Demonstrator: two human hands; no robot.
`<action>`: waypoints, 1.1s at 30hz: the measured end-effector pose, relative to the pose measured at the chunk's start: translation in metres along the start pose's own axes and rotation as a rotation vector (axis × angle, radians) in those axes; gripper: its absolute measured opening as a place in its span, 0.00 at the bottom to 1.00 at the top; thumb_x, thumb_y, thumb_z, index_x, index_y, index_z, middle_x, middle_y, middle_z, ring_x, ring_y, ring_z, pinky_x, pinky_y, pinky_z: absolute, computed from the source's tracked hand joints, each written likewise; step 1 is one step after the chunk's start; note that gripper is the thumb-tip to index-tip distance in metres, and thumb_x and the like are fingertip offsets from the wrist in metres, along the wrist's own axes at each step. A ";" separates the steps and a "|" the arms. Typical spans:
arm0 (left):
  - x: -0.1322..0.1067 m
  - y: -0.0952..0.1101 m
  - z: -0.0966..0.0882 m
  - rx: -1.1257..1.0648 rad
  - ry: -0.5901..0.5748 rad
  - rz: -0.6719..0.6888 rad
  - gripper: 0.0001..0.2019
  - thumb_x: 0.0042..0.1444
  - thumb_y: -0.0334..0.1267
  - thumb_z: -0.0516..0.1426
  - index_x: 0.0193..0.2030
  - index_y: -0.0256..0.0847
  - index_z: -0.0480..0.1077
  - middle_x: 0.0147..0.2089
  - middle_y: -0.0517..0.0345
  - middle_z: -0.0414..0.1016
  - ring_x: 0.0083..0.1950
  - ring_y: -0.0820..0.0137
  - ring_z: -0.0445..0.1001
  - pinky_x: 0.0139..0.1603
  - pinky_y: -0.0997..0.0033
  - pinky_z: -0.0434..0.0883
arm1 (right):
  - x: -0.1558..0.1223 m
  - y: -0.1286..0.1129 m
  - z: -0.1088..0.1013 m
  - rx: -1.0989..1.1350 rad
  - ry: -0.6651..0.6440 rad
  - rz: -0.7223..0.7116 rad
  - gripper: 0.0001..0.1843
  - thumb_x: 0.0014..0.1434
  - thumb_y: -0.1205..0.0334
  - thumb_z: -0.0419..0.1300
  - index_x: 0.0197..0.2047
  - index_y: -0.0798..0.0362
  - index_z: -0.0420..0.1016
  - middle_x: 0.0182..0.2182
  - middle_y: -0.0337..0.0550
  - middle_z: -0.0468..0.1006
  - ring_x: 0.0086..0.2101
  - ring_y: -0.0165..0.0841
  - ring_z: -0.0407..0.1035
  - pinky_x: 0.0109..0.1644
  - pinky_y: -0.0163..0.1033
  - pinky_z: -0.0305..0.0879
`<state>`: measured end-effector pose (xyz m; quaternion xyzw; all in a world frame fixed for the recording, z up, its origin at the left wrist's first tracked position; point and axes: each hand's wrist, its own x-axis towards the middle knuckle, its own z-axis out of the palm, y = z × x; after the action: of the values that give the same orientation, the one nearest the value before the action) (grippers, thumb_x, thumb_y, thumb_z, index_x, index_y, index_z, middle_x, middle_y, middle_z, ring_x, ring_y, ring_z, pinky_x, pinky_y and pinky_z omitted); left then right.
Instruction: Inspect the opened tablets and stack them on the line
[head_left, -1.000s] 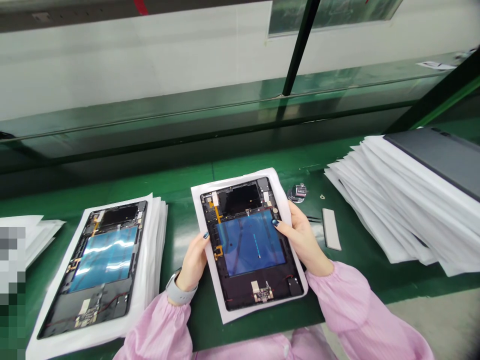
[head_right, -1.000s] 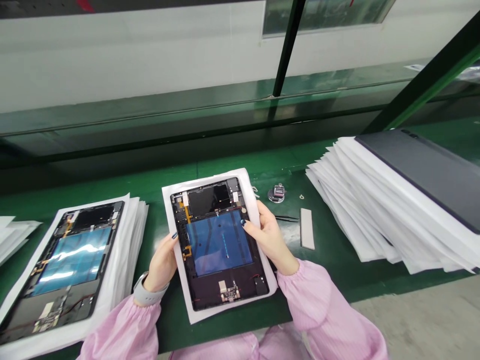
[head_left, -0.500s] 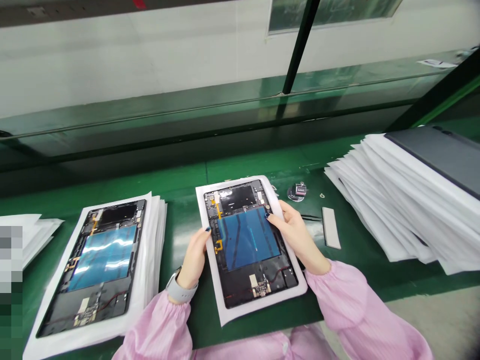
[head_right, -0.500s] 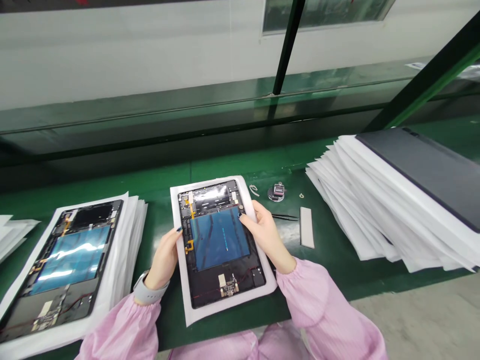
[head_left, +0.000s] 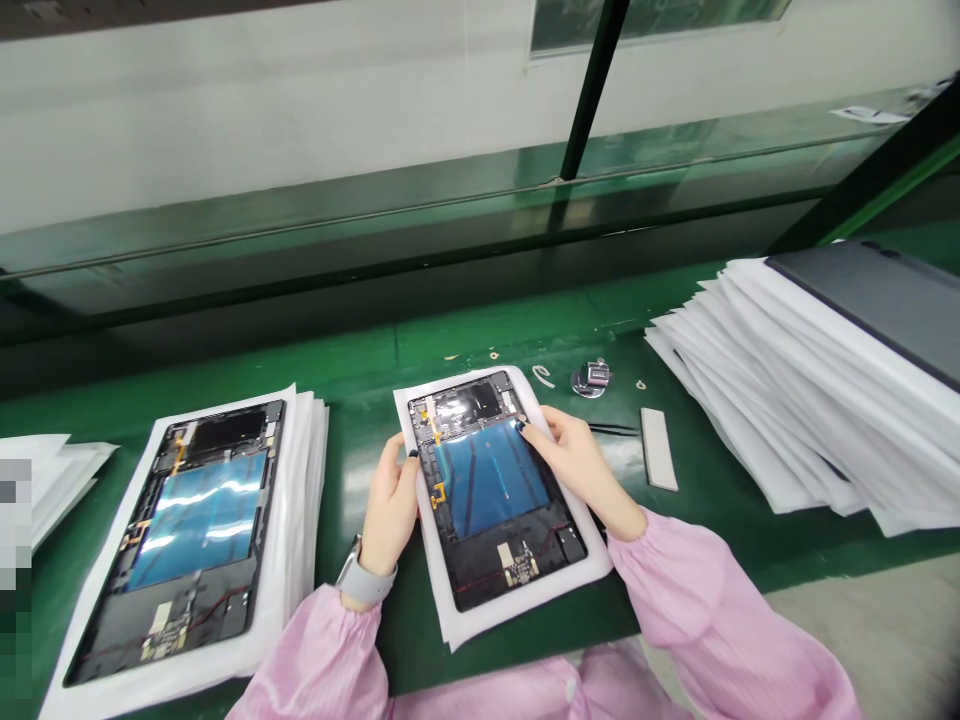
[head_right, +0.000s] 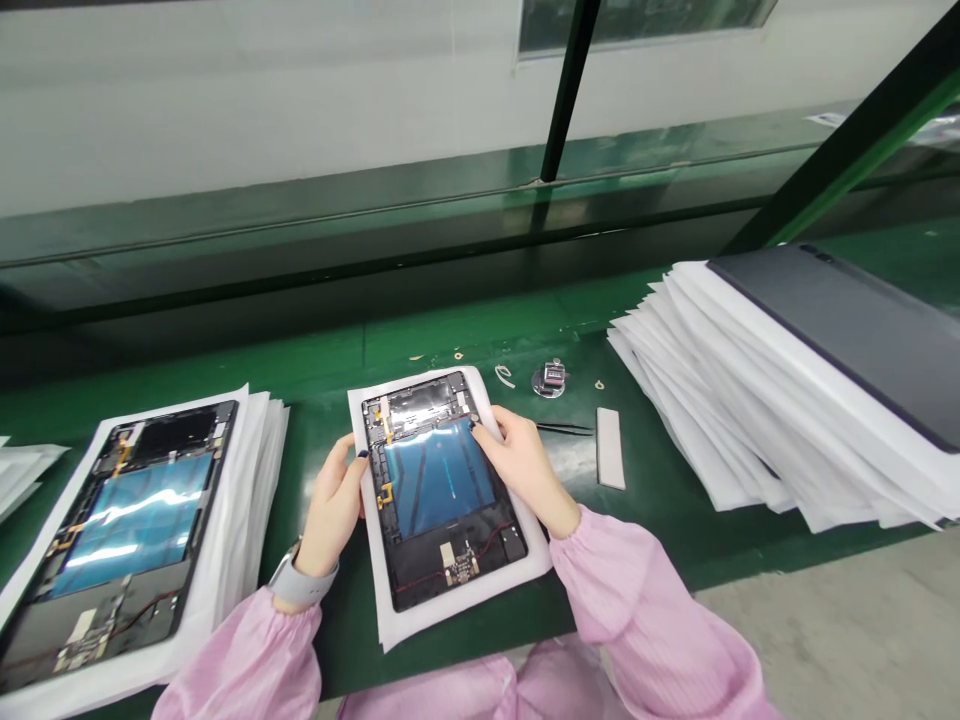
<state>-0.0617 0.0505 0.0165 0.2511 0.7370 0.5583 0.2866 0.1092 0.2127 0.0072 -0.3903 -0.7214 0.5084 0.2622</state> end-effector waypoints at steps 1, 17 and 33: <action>0.000 0.000 0.000 0.010 0.018 0.019 0.15 0.56 0.38 0.53 0.50 0.43 0.70 0.25 0.65 0.72 0.23 0.70 0.68 0.25 0.72 0.67 | 0.001 0.001 0.000 -0.011 -0.002 -0.006 0.09 0.54 0.56 0.58 0.29 0.52 0.75 0.25 0.39 0.75 0.27 0.36 0.68 0.31 0.37 0.63; 0.003 -0.006 -0.001 0.071 -0.030 -0.086 0.25 0.57 0.41 0.51 0.61 0.36 0.60 0.15 0.74 0.59 0.15 0.73 0.56 0.18 0.74 0.57 | 0.003 0.004 0.002 -0.008 -0.029 0.009 0.10 0.54 0.57 0.58 0.36 0.53 0.75 0.29 0.41 0.77 0.28 0.37 0.70 0.32 0.39 0.65; 0.003 -0.008 -0.002 0.092 -0.038 -0.082 0.28 0.56 0.43 0.50 0.63 0.35 0.58 0.15 0.73 0.60 0.17 0.72 0.58 0.20 0.75 0.58 | 0.022 0.003 -0.006 0.389 -0.255 0.154 0.42 0.47 0.68 0.57 0.67 0.49 0.63 0.31 0.37 0.82 0.25 0.34 0.71 0.26 0.35 0.65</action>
<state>-0.0659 0.0495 0.0089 0.2441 0.7659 0.5067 0.3116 0.1026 0.2346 0.0065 -0.3188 -0.6053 0.7014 0.1997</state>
